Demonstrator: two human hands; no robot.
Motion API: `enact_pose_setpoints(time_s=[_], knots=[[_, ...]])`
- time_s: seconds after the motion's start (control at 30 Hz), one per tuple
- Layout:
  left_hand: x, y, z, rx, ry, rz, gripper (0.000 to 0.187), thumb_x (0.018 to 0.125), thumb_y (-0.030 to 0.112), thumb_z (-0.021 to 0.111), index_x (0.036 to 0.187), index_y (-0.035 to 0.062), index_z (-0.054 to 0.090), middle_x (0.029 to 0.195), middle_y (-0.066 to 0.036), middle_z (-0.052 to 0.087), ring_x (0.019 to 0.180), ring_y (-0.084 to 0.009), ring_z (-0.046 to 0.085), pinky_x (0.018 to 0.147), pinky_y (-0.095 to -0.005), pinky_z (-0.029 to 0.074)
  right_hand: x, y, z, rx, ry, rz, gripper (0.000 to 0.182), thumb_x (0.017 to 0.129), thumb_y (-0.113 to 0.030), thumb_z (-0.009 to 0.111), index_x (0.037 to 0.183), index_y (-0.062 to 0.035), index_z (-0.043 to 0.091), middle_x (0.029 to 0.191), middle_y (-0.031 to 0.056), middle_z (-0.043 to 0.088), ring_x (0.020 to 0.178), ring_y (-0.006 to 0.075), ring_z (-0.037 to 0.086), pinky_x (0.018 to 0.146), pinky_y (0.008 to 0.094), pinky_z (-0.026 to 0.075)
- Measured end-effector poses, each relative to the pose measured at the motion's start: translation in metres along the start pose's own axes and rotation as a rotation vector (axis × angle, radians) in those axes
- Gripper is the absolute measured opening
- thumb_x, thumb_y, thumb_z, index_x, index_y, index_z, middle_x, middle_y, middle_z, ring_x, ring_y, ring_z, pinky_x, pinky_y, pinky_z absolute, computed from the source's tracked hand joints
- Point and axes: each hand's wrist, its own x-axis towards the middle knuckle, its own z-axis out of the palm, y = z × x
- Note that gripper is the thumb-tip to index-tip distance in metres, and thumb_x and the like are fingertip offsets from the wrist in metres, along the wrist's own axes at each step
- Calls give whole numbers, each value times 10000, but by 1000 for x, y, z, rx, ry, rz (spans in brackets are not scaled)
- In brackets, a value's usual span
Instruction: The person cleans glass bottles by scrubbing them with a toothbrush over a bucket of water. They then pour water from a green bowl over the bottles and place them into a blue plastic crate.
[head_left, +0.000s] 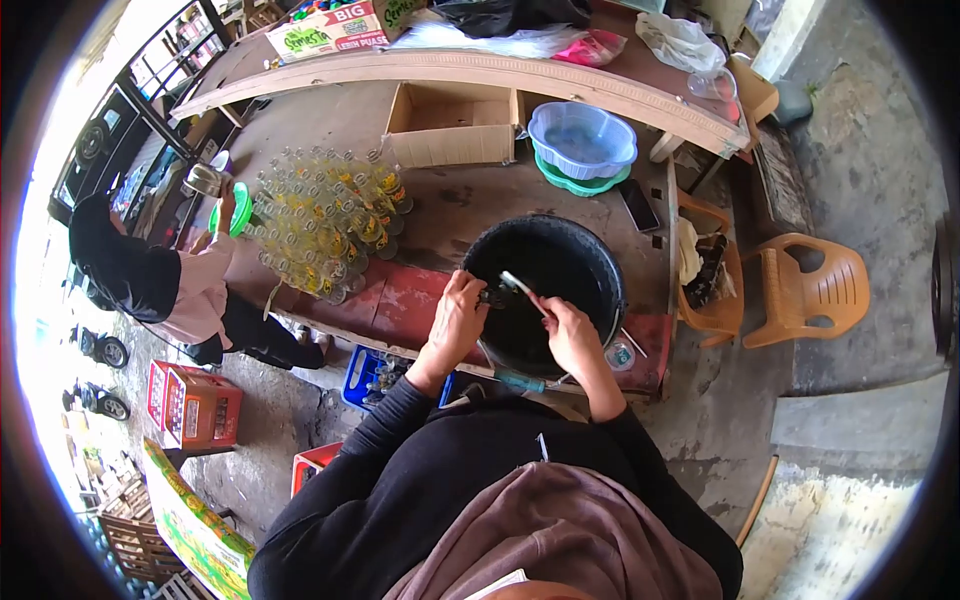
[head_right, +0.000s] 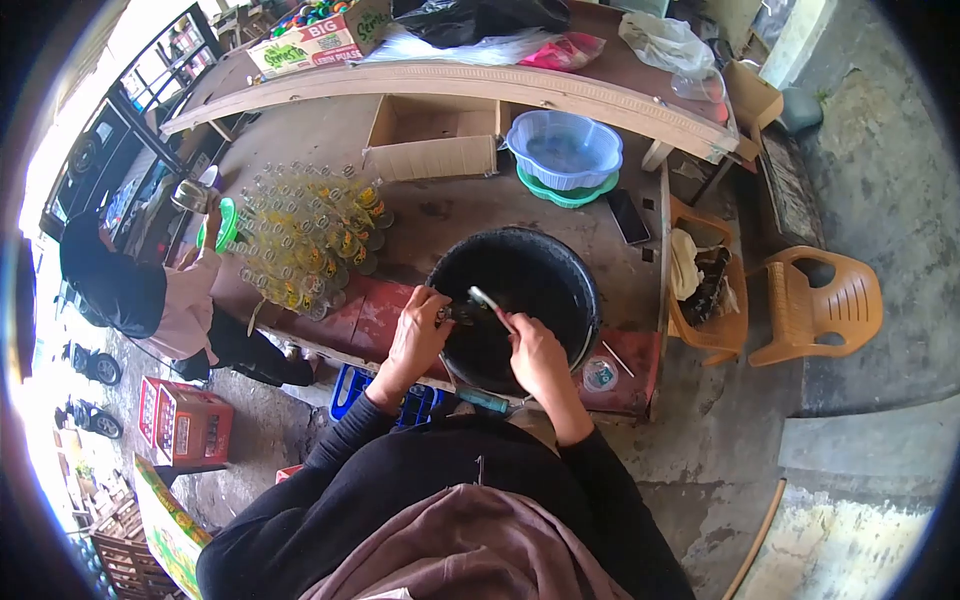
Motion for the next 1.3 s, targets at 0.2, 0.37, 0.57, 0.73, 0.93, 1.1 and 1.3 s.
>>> enact_pose_setpoints(time_s=[0.2, 0.37, 0.57, 0.73, 0.93, 1.1, 1.3], knots=[[0, 0, 4, 27, -60, -82, 319, 712, -36, 750, 1009, 0, 640, 1010, -190, 615, 905, -401, 652, 789, -445, 535, 7, 6, 3, -143, -31, -1, 198, 941, -94, 567, 1138, -95, 586, 991, 205, 651, 927, 446, 656, 782, 530, 533], [3, 2, 9, 57, -57, -105, 278, 732, -1, 743, 989, 6, 638, 922, -199, 642, 853, -391, 667, 749, -450, 532, 17, 14, 1, -204, -1, 13, 191, 945, -97, 556, 1134, -91, 581, 1035, 194, 653, 909, 440, 665, 775, 531, 537], [9, 1, 7, -23, -12, -117, 283, 740, 24, 757, 979, 4, 607, 886, -208, 645, 842, -414, 655, 728, -465, 527, 23, 27, 3, -184, 14, 49, 215, 938, -94, 572, 1153, -87, 581, 1028, 210, 656, 926, 440, 654, 784, 531, 528], [8, -10, 9, -65, 74, -148, 275, 748, 63, 782, 979, -4, 649, 838, -170, 659, 745, -308, 677, 670, -384, 530, 13, 9, -4, 37, -37, -146, 276, 917, 32, 578, 1186, -28, 596, 988, 217, 680, 862, 376, 689, 758, 438, 539], [8, 0, -9, -149, 131, -159, 279, 768, 66, 787, 996, -12, 647, 859, -165, 665, 741, -265, 675, 669, -366, 530, 11, 26, -9, -250, 25, 42, 274, 943, -10, 567, 1207, -61, 615, 1053, 218, 681, 975, 397, 673, 815, 468, 532], [-12, 9, -25, -134, 178, -188, 239, 786, 47, 779, 964, -15, 633, 857, -150, 616, 726, -290, 663, 642, -365, 524, 9, 18, 3, 24, 1, -110, 273, 945, -43, 574, 1210, -101, 599, 1115, 190, 659, 1006, 410, 649, 832, 498, 524], [-38, 23, -39, -114, 203, -193, 217, 806, 34, 759, 970, 9, 619, 883, -155, 581, 750, -357, 643, 633, -406, 530, 17, 22, -5, -159, -62, 29, 258, 946, -50, 580, 1201, -91, 592, 1115, 197, 661, 1004, 425, 646, 832, 497, 522]])
